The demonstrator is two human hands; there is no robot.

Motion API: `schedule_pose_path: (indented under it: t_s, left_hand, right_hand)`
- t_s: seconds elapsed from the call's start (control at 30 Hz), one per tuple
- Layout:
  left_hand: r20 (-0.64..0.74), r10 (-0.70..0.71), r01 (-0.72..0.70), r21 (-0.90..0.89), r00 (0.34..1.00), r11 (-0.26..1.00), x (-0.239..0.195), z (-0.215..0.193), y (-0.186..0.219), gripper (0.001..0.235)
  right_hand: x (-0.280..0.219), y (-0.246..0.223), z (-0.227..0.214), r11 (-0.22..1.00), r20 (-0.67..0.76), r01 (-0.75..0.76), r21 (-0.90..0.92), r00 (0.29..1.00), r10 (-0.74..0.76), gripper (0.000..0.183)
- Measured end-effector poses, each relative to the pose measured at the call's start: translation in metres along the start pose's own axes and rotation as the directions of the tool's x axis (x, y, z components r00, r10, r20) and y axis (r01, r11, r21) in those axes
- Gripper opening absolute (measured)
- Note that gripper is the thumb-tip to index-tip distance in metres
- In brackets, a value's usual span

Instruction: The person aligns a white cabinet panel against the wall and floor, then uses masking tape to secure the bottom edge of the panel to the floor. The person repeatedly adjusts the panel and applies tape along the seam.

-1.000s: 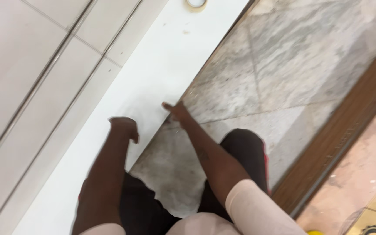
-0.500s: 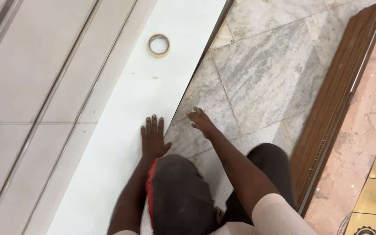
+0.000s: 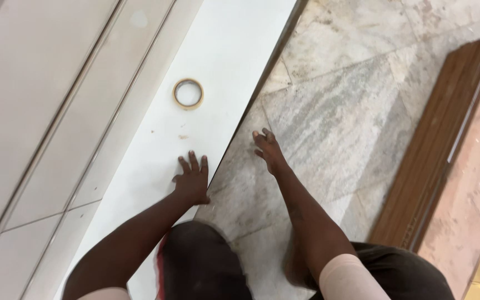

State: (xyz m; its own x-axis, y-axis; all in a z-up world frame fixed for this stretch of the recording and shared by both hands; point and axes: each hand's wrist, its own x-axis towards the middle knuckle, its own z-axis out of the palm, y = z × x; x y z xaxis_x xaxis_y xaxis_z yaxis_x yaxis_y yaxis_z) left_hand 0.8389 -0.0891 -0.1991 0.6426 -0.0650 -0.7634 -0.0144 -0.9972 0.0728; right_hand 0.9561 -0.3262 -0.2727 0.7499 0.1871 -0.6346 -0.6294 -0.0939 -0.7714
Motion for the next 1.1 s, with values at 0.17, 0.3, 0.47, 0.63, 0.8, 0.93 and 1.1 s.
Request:
schedule_pose_path:
  t_s: [0.17,0.3,0.47,0.63,0.8,0.93,1.1]
  left_hand:
    - [0.074,-0.078,0.08,-0.015,0.994,0.997,0.001,0.0,0.015,0.141]
    - [-0.243,-0.118,0.14,0.076,0.963,0.987,-0.002,0.026,0.02,0.101]
    - [-0.369,-0.104,0.144,0.083,0.924,0.986,0.006,0.049,0.015,0.087]
    - [-0.351,-0.11,0.142,0.067,0.93,0.988,0.004,0.045,0.016,0.087]
    - [-0.29,-0.101,0.124,0.06,0.952,0.991,0.003,0.038,0.013,0.087]
    - [-0.249,-0.104,0.119,0.046,0.963,0.992,-0.001,0.032,0.013,0.09]
    - [-0.289,-0.095,0.119,0.065,0.953,0.991,0.001,0.036,0.012,0.088]
  right_hand:
    - [0.067,-0.012,0.004,0.969,-0.107,0.132,0.211,0.988,-0.111,0.108]
    - [0.088,-0.025,0.023,0.948,-0.156,0.088,0.307,0.987,-0.042,0.104]
    - [0.096,-0.016,0.053,0.941,-0.155,0.06,0.332,0.988,-0.008,0.102]
    - [0.103,-0.008,0.065,0.918,-0.103,0.227,0.324,0.973,-0.204,0.106]
    - [0.107,-0.012,0.064,0.934,-0.107,0.217,0.283,0.975,-0.194,0.115]
    - [0.112,-0.03,0.059,0.941,-0.139,0.274,0.197,0.958,-0.25,0.118]
    - [0.125,-0.039,0.053,0.92,-0.085,0.373,0.123,0.927,-0.365,0.12]
